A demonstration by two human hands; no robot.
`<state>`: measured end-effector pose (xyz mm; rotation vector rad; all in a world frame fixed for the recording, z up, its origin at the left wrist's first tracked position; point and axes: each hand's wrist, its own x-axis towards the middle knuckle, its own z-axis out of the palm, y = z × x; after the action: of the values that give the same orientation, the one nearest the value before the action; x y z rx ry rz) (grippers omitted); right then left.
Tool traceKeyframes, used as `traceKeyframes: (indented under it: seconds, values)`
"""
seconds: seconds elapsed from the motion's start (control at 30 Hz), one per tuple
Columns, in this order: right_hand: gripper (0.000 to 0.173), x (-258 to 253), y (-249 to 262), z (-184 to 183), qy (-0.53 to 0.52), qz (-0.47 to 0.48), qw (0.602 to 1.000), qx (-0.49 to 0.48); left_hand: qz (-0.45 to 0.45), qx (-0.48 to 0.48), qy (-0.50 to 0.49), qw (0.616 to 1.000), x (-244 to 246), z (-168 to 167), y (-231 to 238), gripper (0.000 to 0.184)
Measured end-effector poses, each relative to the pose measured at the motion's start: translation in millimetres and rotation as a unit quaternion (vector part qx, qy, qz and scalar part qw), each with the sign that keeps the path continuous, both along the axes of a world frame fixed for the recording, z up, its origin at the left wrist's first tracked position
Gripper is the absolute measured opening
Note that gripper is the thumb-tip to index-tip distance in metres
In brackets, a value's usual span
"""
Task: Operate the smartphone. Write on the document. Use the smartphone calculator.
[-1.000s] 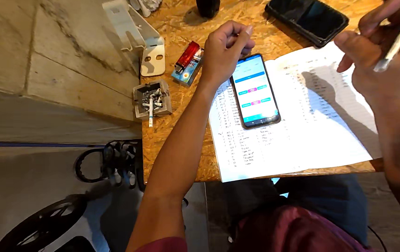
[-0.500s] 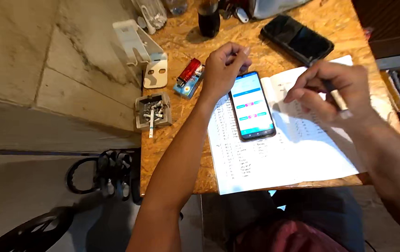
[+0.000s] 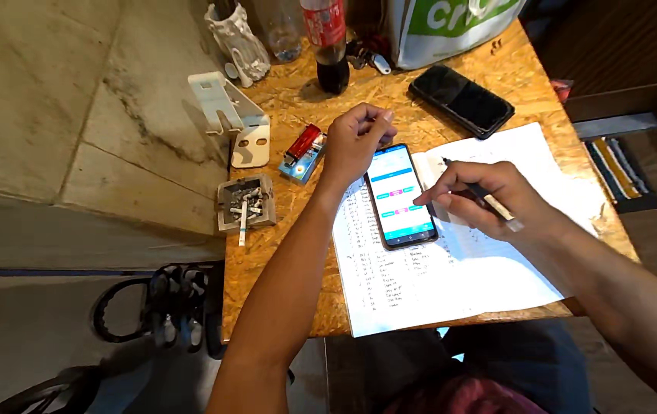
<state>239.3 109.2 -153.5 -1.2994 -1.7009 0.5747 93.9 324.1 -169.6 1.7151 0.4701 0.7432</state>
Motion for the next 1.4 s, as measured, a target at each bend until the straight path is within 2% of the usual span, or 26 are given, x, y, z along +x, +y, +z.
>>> traceKeyframes:
  seconds: [0.2, 0.33, 0.57, 0.73, 0.87, 1.13, 1.4]
  values:
    - [0.013, -3.6, 1.9, -2.2, -0.064, -0.059, 0.996, -0.015, 0.002, -0.005, 0.004, 1.0, -0.1, 1.0, -0.3, 0.019]
    - [0.012, -2.7, 1.5, -1.6, -0.028, -0.075, 0.997, -0.01, -0.002, -0.003, 0.0, 1.0, -0.2, 0.3, -0.3, 0.019]
    - [0.012, -3.0, 1.2, -3.7, -0.02, -0.017, 1.0, 0.003, -0.004, 0.001, -0.004, 1.0, -0.6, -0.6, 0.8, 0.018]
    - [0.011, -5.6, 1.6, -3.3, -0.046, -0.071, 0.996, -0.022, -0.001, 0.005, 0.001, 1.0, -0.7, -0.6, 1.0, 0.018]
    - [0.011, -4.4, 1.9, -3.0, -0.036, -0.075, 0.996, -0.01, -0.002, 0.0, -0.004, 1.0, 0.0, -1.3, 0.6, 0.018]
    - [0.011, -3.5, 1.2, -5.1, -0.026, -0.005, 1.0, 0.011, -0.001, 0.003, -0.003, 1.0, -0.5, -1.5, 0.8, 0.018]
    - [0.011, -5.8, 1.7, -2.6, -0.043, -0.075, 0.996, -0.008, -0.001, 0.004, 0.001, 1.0, -0.5, -0.9, 0.5, 0.019]
